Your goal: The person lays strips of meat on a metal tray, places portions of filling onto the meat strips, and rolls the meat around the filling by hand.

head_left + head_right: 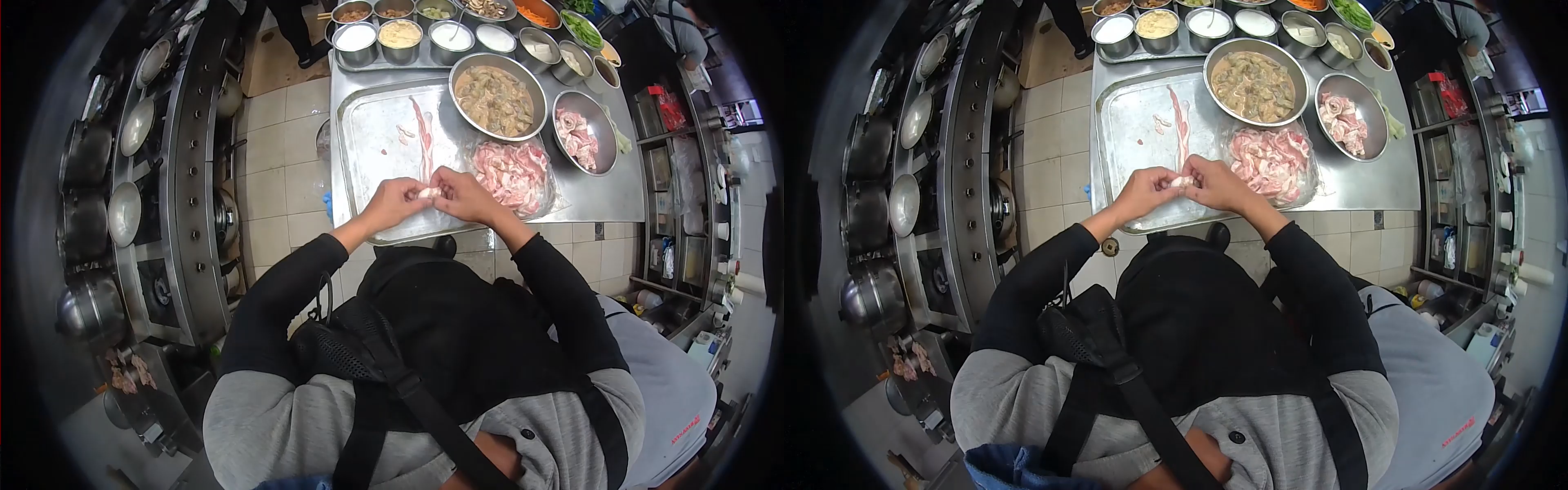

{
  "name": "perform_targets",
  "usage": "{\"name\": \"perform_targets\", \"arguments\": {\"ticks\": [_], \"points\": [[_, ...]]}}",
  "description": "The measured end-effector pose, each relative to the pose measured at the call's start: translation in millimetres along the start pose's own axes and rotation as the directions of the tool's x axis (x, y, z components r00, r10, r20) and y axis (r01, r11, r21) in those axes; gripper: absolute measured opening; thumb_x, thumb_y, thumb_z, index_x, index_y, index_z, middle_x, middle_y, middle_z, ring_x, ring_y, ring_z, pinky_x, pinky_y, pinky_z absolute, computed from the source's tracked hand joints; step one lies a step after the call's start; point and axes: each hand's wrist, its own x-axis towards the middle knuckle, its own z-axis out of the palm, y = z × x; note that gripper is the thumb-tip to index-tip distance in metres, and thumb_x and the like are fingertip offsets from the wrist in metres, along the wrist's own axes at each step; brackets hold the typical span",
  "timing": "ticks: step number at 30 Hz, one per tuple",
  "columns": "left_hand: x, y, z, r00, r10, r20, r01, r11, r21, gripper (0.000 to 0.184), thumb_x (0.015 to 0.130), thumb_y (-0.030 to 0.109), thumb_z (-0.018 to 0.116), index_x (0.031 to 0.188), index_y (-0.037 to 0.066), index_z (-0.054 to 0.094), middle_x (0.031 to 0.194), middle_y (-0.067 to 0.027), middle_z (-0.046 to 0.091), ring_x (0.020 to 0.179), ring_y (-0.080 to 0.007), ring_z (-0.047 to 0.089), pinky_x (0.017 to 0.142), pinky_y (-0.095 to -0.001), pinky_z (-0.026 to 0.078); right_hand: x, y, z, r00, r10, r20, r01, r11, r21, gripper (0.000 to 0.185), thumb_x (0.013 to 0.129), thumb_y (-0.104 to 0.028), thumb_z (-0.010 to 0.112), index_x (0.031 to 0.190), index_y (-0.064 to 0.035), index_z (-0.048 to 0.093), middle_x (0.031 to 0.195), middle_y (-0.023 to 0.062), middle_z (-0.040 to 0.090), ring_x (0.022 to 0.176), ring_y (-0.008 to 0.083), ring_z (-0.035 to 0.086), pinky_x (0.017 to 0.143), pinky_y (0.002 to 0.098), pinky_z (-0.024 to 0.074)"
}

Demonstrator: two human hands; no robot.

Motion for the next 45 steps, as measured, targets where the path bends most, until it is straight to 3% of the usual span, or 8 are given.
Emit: {"name": "perform_targets", "arguments": {"ticks": [3,7,10,13,20,29,36,45], "points": [[-10.4,7.8,5.0,0.955,0.262,-0.142,-0.211,0.931,0.297,0.047,0.083,0.018,0.079,0.126,0.002,0.066,0.106,-0.0107,0.058,0.091,-0.0189,0.061,0.078,-0.0316,0.052,3.7,10.6,9.8,1.0,0.004,-0.023,-0.005,0.999,-0.033,0.028,0.081,-0.022,0.075,0.095,-0.0025,0.063,0.076,0.0134,0.061,0.071,0.0273,0.062,0.067,0.0379,0.0504],[-0.2,3.4,-1.0,0.917,0.387,-0.1,-0.357,0.906,0.227,0.047,0.081,0.018,0.077,0.124,0.007,0.062,0.11,-0.0142,0.053,0.104,-0.0328,0.058,0.088,-0.0407,0.05,15.3,18.5,11.1,0.99,-0.077,-0.116,0.045,0.964,-0.261,0.03,0.087,-0.021,0.068,0.109,-0.0025,0.062,0.092,0.0148,0.056,0.088,0.0313,0.06,0.078,0.0394,0.0495],[16.3,-6.9,-2.0,0.9,0.417,-0.124,-0.36,0.874,0.326,0.037,0.082,0.015,0.074,0.116,0.006,0.064,0.103,-0.013,0.059,0.097,-0.0301,0.061,0.084,-0.0388,0.051,5.5,2.6,5.2,0.982,-0.158,-0.1,0.13,0.962,-0.241,0.036,0.087,-0.015,0.067,0.12,-0.0052,0.055,0.116,0.018,0.052,0.103,0.0368,0.057,0.084,0.0431,0.0495],[26.4,-10.6,-5.4,0.916,0.379,-0.13,-0.312,0.879,0.362,0.033,0.082,0.017,0.072,0.112,0.004,0.067,0.096,-0.0123,0.062,0.089,-0.0275,0.063,0.079,-0.0371,0.052,10.4,7.6,7.6,0.875,-0.475,-0.095,0.416,0.838,-0.353,0.034,0.083,-0.012,0.069,0.114,-0.0037,0.058,0.11,0.0175,0.056,0.093,0.0381,0.061,0.08,0.0431,0.0515],[19.9,6.6,-19.7,0.997,0.034,0.065,-0.05,0.965,0.257,0.03,0.081,0.024,0.074,0.101,0.002,0.07,0.089,-0.0121,0.061,0.081,-0.0265,0.062,0.074,-0.0364,0.051,2.3,-3.9,6.2,1.0,0.01,-0.019,-0.01,1.0,0.0,0.029,0.08,-0.012,0.073,0.107,-0.0033,0.063,0.099,0.0126,0.061,0.089,0.0254,0.065,0.076,0.0366,0.0528],[11.3,-3.8,-8.4,0.881,0.469,-0.068,-0.419,0.838,0.349,0.047,0.076,0.016,0.076,0.117,0.008,0.056,0.109,-0.011,0.056,0.1,-0.031,0.058,0.085,-0.0404,0.049,24.2,20.1,16.5,0.987,0.112,-0.115,-0.117,0.992,-0.041,0.034,0.086,-0.029,0.074,0.109,-0.0047,0.072,0.099,0.0169,0.06,0.093,0.0292,0.063,0.083,0.0387,0.0512],[29.6,-13.1,-8.5,0.898,0.423,-0.121,-0.359,0.864,0.351,0.035,0.079,0.018,0.074,0.111,0.007,0.065,0.102,-0.0119,0.062,0.092,-0.0319,0.063,0.082,-0.0417,0.049,7.8,5.0,-2.2,0.93,-0.362,-0.068,0.322,0.887,-0.33,0.045,0.082,-0.011,0.072,0.123,-0.0053,0.054,0.117,0.0186,0.055,0.098,0.0367,0.061,0.085,0.0427,0.0521],[33.8,-10.8,-17.5,0.929,0.363,-0.078,-0.344,0.921,0.185,0.035,0.081,0.015,0.075,0.113,0.003,0.068,0.096,-0.0117,0.062,0.089,-0.0249,0.064,0.079,-0.0341,0.052,18.6,12.6,6.7,0.95,-0.262,-0.171,0.229,0.955,-0.191,0.03,0.081,-0.004,0.07,0.11,-0.0049,0.062,0.103,0.0136,0.06,0.078,0.027,0.065,0.07,0.0379,0.054]]}}
